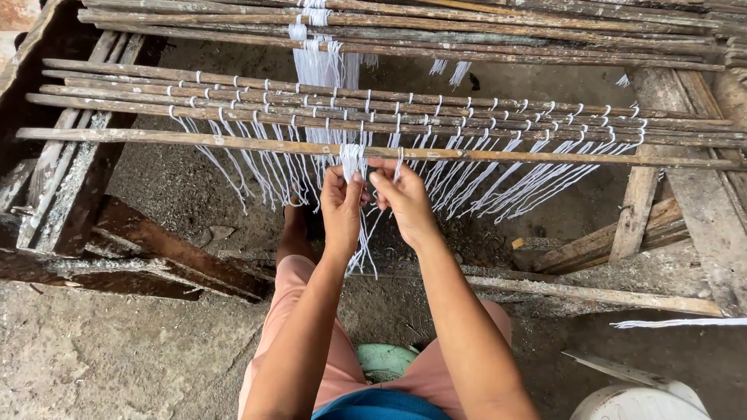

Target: Weaving cotton candle wicks onto a wooden frame by looping them around horizontal sticks.

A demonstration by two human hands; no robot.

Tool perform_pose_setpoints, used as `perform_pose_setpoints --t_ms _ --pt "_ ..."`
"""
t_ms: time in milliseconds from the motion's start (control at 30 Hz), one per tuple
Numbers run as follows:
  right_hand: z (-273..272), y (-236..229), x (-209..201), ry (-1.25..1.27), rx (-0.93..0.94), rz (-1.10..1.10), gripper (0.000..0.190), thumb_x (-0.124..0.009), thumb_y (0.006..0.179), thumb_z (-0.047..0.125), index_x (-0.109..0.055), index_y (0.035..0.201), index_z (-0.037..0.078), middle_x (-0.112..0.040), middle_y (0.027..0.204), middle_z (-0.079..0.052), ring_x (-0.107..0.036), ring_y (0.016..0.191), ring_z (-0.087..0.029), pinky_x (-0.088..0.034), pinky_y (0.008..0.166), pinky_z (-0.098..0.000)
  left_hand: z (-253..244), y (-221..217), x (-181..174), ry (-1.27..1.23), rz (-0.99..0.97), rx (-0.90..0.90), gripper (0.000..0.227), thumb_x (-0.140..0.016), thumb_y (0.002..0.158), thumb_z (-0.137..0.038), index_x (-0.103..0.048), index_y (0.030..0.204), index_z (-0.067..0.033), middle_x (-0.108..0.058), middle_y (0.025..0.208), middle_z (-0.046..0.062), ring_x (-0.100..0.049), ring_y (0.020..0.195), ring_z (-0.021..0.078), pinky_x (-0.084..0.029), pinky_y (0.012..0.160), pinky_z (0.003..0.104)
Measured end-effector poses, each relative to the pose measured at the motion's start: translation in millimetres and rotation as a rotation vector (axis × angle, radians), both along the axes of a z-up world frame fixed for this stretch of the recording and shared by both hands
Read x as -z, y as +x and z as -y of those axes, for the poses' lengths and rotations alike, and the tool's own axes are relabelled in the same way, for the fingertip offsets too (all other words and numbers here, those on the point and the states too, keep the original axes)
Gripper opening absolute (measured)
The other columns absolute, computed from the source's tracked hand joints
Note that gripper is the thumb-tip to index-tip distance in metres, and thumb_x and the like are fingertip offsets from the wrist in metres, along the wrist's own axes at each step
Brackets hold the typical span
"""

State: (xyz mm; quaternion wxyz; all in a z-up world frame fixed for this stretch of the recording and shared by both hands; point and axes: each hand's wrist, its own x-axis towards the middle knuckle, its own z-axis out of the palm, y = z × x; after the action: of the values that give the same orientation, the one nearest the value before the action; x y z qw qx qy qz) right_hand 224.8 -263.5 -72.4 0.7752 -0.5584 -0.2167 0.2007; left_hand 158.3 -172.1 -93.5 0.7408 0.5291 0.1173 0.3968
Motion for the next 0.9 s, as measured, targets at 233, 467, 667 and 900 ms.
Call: perform_pose_setpoints --t_ms 233,467,667,900 --pt "-14.0 8.5 8.8 -0.057 0.031 -0.008 0.023 -0.074 0.094 0.012 -0.067 0.114 0.002 -0.055 0.084 -0.002 -0.051 0.059 -0.003 -0.041 0.040 -0.0108 -3.6 -1.9 4.0 -0.049 0.053 0.049 0.014 -0.062 0.103 -0.014 -0.056 0.111 -0.0045 -0.065 0.084 0.007 -0.066 0.064 0.0139 -0.051 0.057 0.023" --pt "-6.5 13.2 14.0 0.009 0.046 -0.086 0.008 -0.068 0.100 0.014 -0.067 0.104 0.007 -0.062 0.087 -0.003 -0.054 0.063 -0.006 -0.038 0.039 -0.0112 -11.1 0.5 18.2 -0.073 0.071 0.087 0.016 -0.061 0.104 -0.018 -0.056 0.111 -0.0049 -0.064 0.081 0.010 -0.061 0.058 0.0149 -0.043 0.051 0.022" --pt "8.9 24.6 13.0 0.149 0.074 -0.178 0.008 -0.058 0.105 0.018 -0.060 0.108 0.010 -0.066 0.101 -0.009 -0.053 0.059 -0.009 -0.030 0.036 -0.0109 -14.4 -3.0 21.7 -0.044 0.030 0.074 0.015 -0.064 0.102 -0.019 -0.059 0.106 -0.0056 -0.064 0.081 0.007 -0.060 0.060 0.0124 -0.043 0.052 0.020" --pt "22.1 18.7 -14.9 0.059 -0.125 -0.264 0.020 -0.059 0.101 0.018 -0.063 0.116 0.007 -0.071 0.103 -0.016 -0.053 0.053 -0.012 -0.028 0.035 -0.0132 -20.1 -4.4 22.1 0.206 -0.115 -0.015 0.012 -0.075 0.095 -0.012 -0.064 0.098 -0.0072 -0.060 0.072 0.001 -0.053 0.063 0.0088 -0.041 0.056 0.022"
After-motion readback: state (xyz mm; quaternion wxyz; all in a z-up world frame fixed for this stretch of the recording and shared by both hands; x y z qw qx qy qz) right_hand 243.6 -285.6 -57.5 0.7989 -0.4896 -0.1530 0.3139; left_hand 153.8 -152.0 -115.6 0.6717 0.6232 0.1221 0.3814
